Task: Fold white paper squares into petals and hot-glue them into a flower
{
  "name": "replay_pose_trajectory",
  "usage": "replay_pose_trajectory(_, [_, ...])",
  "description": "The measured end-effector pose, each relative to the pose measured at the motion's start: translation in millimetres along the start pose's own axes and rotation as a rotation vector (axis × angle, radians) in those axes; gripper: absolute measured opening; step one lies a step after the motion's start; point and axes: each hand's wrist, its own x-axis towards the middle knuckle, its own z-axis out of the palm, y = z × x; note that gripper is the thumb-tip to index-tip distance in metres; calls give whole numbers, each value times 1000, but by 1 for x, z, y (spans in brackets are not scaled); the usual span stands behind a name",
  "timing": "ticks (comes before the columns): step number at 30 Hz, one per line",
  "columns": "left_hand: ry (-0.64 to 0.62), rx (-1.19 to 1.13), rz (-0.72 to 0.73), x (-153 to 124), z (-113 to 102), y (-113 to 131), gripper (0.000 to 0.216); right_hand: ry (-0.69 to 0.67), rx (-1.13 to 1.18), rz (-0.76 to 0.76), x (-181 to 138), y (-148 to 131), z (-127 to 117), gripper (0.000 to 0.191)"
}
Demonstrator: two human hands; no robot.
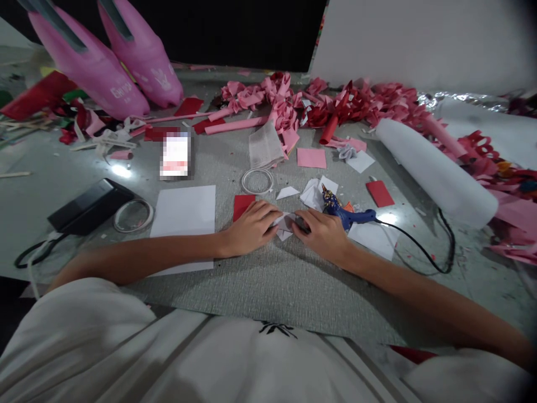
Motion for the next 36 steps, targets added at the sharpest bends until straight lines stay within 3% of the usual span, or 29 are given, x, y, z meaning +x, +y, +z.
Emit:
replay_pose_trajectory(4, [35, 22, -4, -1, 1, 1, 24, 2, -12, 11, 1, 1, 0, 31])
replay_pose_trajectory(15, [70, 63, 10, -2, 3, 0, 20, 31, -5, -74, -1, 4, 3, 23])
replay_pose_trajectory(23, [31, 2, 128, -2, 1, -1, 17, -11, 12, -65, -1, 6, 4, 27])
replay_pose_trajectory(30, [47, 21, 70, 0, 1, 1, 24, -41, 36, -181, 0, 7, 2, 26])
replay_pose_trajectory(36, [83, 22, 0, 0, 2, 1, 28, -19, 75, -168, -3, 9, 4, 24])
